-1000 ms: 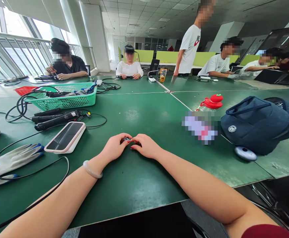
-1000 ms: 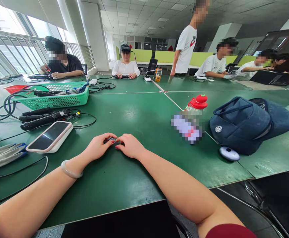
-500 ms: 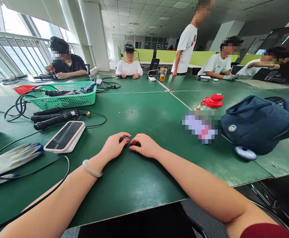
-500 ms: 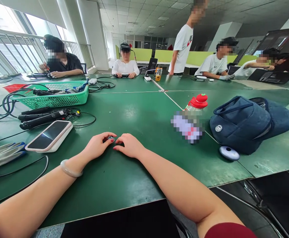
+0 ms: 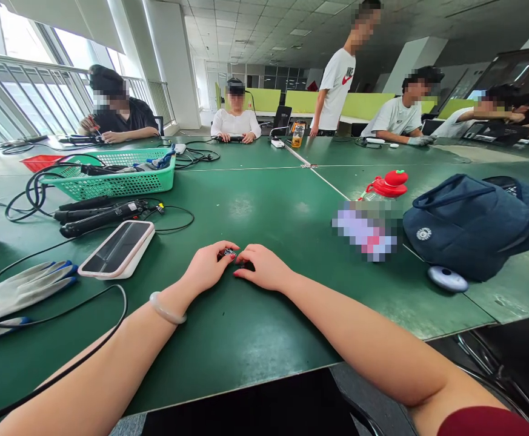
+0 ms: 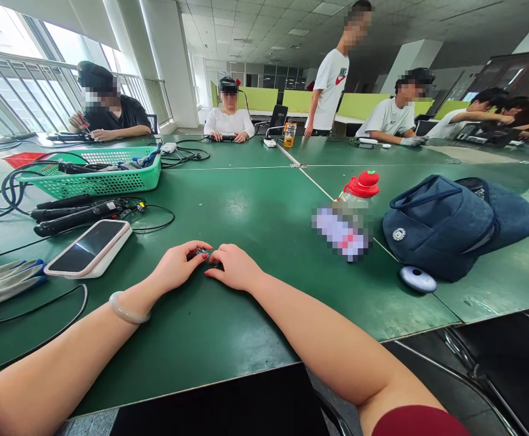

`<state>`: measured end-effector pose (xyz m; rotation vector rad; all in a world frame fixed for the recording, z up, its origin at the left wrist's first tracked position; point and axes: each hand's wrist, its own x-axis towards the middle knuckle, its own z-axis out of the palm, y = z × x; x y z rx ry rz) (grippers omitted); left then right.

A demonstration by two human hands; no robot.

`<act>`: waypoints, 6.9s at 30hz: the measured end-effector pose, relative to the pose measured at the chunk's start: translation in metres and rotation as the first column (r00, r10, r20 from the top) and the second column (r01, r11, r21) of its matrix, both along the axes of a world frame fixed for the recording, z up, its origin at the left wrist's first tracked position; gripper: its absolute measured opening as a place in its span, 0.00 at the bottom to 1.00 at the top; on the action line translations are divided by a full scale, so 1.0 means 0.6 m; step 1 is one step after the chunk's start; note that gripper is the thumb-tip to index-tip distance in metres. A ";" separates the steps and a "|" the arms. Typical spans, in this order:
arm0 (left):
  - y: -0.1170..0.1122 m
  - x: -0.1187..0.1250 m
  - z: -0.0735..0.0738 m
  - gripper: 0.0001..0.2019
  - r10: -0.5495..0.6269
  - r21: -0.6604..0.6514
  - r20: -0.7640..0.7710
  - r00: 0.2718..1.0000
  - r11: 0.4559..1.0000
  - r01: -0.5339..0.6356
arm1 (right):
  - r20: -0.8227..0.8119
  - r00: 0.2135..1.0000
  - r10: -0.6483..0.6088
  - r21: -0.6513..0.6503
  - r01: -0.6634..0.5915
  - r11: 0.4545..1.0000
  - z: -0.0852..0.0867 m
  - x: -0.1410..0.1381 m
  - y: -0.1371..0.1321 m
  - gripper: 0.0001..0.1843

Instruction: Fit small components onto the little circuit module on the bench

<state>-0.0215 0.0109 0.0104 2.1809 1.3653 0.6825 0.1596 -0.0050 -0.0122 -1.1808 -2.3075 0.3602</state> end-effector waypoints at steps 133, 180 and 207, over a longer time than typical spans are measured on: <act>-0.003 0.010 0.001 0.19 0.027 -0.294 0.491 0.871 0.946 0.136 | -0.266 0.959 -0.101 0.122 0.137 0.983 0.023 0.002 -0.013 0.08; -0.005 0.015 0.009 0.18 0.263 -0.538 0.596 0.759 0.832 0.134 | -0.021 0.988 -0.155 -0.210 0.147 0.967 0.018 0.010 0.001 0.01; -0.004 0.012 0.004 0.19 0.164 -0.476 0.556 0.815 0.866 0.150 | 0.027 0.986 -0.163 -0.175 0.166 0.971 0.016 0.029 0.005 0.10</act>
